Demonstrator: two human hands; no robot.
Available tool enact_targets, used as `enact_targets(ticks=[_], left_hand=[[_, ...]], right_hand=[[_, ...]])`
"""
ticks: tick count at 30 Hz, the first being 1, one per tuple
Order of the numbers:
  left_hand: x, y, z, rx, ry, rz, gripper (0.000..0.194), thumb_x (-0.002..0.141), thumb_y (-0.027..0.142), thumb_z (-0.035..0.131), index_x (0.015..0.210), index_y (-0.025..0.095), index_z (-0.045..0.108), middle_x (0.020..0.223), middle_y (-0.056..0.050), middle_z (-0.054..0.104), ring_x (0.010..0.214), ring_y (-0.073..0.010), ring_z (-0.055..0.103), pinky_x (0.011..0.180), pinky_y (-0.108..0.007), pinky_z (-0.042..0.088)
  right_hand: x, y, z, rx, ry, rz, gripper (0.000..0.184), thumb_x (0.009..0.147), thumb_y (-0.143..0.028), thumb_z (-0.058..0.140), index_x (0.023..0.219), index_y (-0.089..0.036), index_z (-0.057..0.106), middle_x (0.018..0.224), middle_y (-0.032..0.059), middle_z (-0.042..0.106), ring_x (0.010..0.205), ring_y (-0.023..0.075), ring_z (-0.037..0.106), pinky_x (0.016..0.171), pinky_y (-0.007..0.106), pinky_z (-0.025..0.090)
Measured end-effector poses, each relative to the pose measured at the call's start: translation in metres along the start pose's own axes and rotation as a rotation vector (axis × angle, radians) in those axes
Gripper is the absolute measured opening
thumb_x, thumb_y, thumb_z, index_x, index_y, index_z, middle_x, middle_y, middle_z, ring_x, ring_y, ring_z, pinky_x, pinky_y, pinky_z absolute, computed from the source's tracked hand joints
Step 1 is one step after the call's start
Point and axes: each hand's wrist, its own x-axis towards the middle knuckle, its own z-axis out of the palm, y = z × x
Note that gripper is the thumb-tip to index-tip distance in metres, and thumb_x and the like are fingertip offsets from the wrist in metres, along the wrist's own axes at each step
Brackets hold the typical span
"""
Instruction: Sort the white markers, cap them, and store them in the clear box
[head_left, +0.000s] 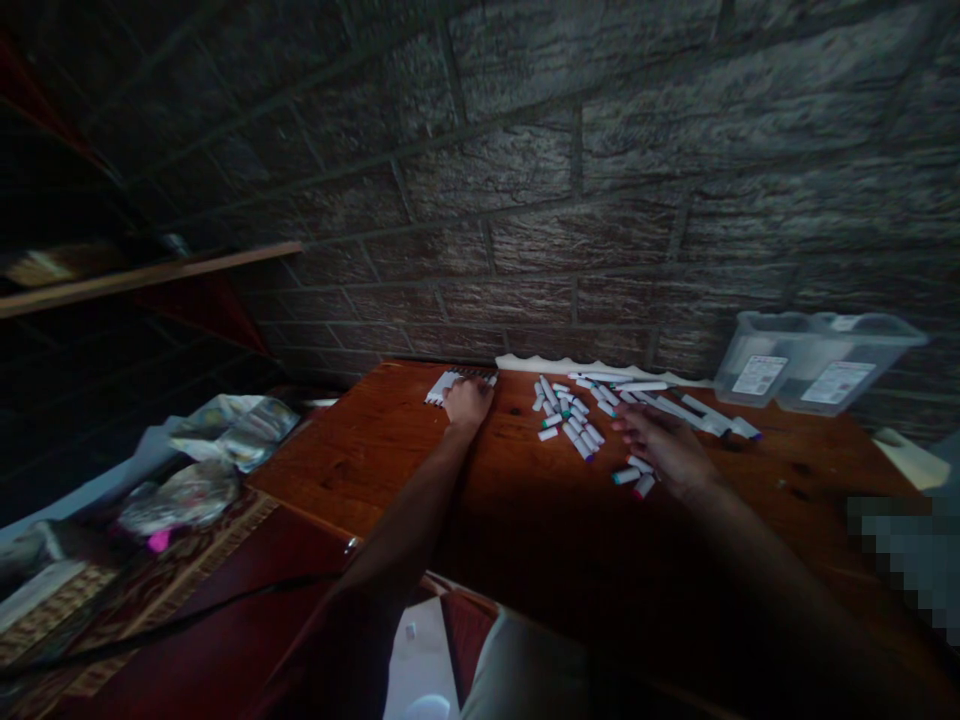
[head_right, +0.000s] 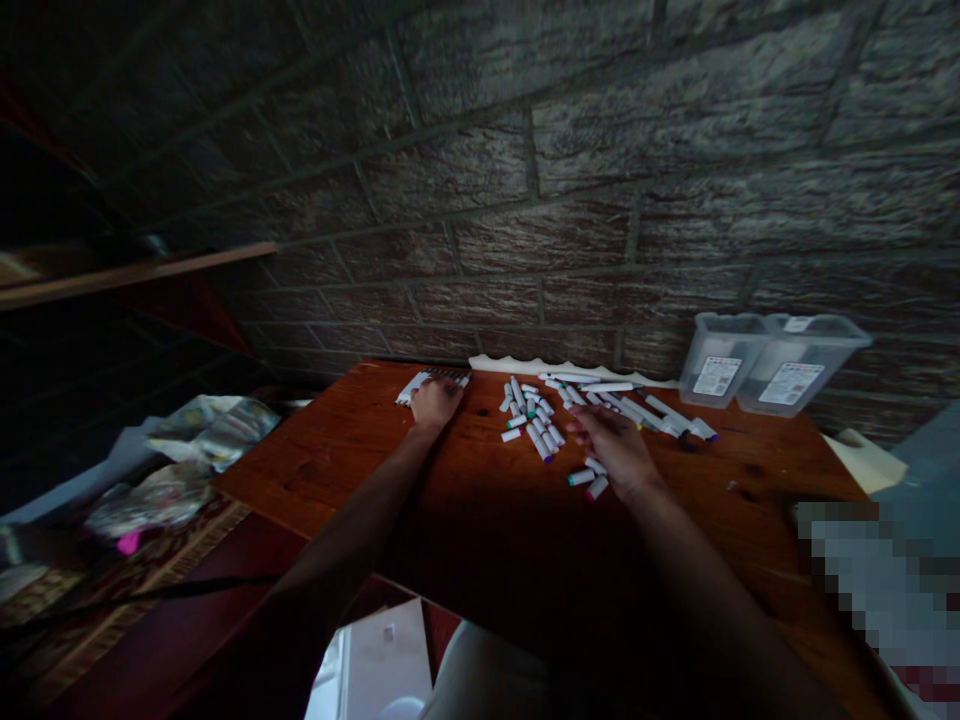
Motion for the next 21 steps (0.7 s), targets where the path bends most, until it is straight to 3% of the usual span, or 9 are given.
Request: enact_targets(ticks=[5, 10, 15, 21], left_hand=[[0.0, -0.007, -0.004, -0.025, 0.053, 0.023, 0.041, 0.09, 0.052, 0.046, 0.101, 0.023, 0.072, 0.102, -0.012, 0.071, 0.1, -0.0277, 0.063, 0.087, -0.037, 0.045], [0.0, -0.022, -0.012, -0.073, 0.137, -0.045, 0.039, 0.092, 0.044, 0.043, 0.111, 0.022, 0.069, 0.109, -0.011, 0.069, 0.102, -0.0266, 0.063, 0.087, -0.035, 0.045], [-0.005, -0.023, -0.014, -0.06, 0.082, 0.043, 0.033, 0.091, 0.041, 0.047, 0.104, 0.025, 0.072, 0.11, -0.008, 0.071, 0.104, -0.0242, 0.062, 0.09, -0.032, 0.045], [-0.008, -0.011, -0.012, 0.034, 0.011, 0.086, 0.032, 0.088, 0.044, 0.051, 0.096, 0.025, 0.076, 0.097, -0.011, 0.073, 0.099, -0.0287, 0.063, 0.086, -0.039, 0.045]], right_hand=[[0.001, 0.0, -0.001, -0.025, 0.005, -0.001, 0.031, 0.067, -0.045, 0.074, 0.085, -0.021, 0.071, 0.082, 0.0033, 0.072, 0.062, 0.0104, 0.056, 0.053, 0.02, 0.04], [0.001, 0.0, -0.001, -0.049, -0.002, -0.021, 0.029, 0.066, -0.047, 0.074, 0.08, -0.022, 0.069, 0.082, 0.0036, 0.072, 0.061, 0.0111, 0.056, 0.051, 0.021, 0.04], [0.003, 0.003, -0.001, -0.057, 0.007, -0.01, 0.031, 0.068, -0.046, 0.073, 0.085, -0.022, 0.071, 0.083, 0.0031, 0.073, 0.062, 0.011, 0.057, 0.054, 0.021, 0.041], [0.003, 0.005, -0.002, -0.058, 0.013, -0.017, 0.032, 0.068, -0.046, 0.073, 0.088, -0.021, 0.072, 0.082, 0.0042, 0.074, 0.063, 0.012, 0.058, 0.054, 0.021, 0.042]])
